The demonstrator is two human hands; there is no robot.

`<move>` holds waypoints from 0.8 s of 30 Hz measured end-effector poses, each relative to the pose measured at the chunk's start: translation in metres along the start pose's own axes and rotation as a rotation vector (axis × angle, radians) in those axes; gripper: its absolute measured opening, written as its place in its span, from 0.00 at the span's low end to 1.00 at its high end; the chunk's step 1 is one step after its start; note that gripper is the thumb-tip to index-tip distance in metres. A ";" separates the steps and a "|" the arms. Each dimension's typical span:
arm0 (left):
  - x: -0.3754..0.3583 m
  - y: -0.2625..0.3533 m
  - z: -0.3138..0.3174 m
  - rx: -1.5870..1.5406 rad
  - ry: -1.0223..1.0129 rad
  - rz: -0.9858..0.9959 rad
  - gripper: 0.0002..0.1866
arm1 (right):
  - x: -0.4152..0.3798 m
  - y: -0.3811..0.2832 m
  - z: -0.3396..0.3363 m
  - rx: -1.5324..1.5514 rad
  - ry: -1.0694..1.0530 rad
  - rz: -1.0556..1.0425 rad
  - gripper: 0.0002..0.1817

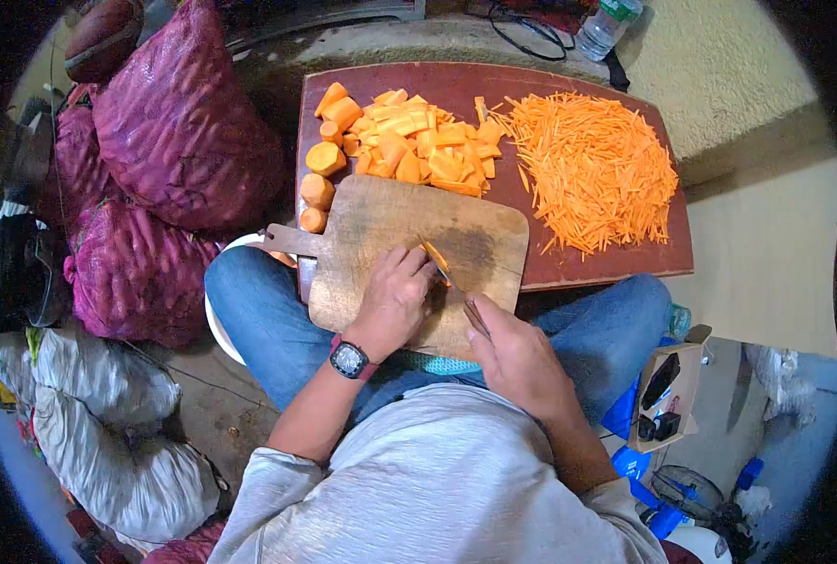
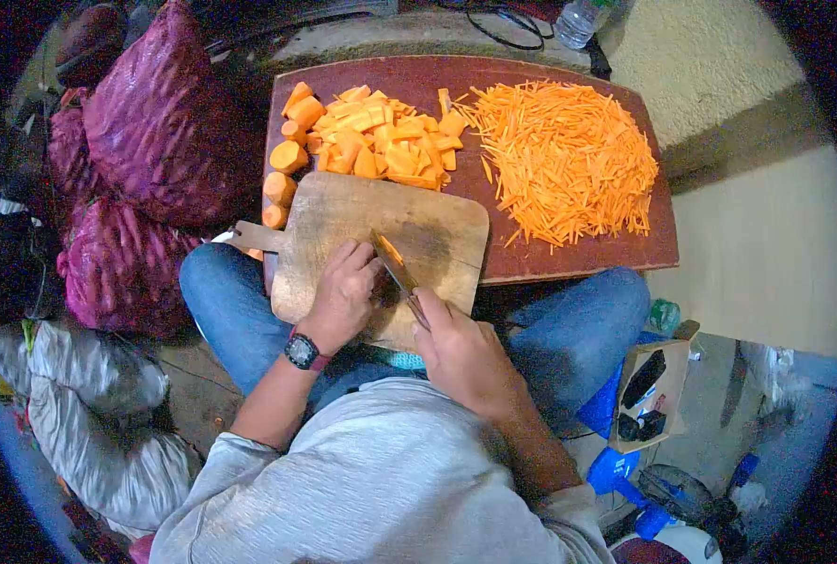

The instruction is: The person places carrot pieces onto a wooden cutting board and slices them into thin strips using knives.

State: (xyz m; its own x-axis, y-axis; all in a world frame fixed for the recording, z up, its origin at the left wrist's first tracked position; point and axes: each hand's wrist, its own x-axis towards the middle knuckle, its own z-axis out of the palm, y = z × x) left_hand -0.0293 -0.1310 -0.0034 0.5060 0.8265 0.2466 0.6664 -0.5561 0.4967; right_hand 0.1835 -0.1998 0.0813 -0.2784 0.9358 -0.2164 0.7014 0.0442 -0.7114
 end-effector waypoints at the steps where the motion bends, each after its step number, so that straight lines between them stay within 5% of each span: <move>1: -0.001 -0.001 0.000 0.001 -0.004 0.001 0.20 | -0.003 -0.002 0.000 0.004 0.001 0.002 0.25; 12: -0.001 -0.007 0.007 -0.036 0.104 0.008 0.17 | 0.034 -0.012 -0.005 -0.082 -0.130 0.089 0.19; 24: -0.007 -0.008 0.007 -0.044 0.084 -0.014 0.20 | 0.017 -0.013 -0.001 -0.042 -0.037 -0.013 0.19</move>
State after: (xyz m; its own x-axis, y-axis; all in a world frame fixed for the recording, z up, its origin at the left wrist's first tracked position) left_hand -0.0340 -0.1330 -0.0147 0.4476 0.8398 0.3071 0.6479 -0.5413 0.5360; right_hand 0.1702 -0.1845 0.0873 -0.3108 0.9216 -0.2326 0.7241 0.0711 -0.6860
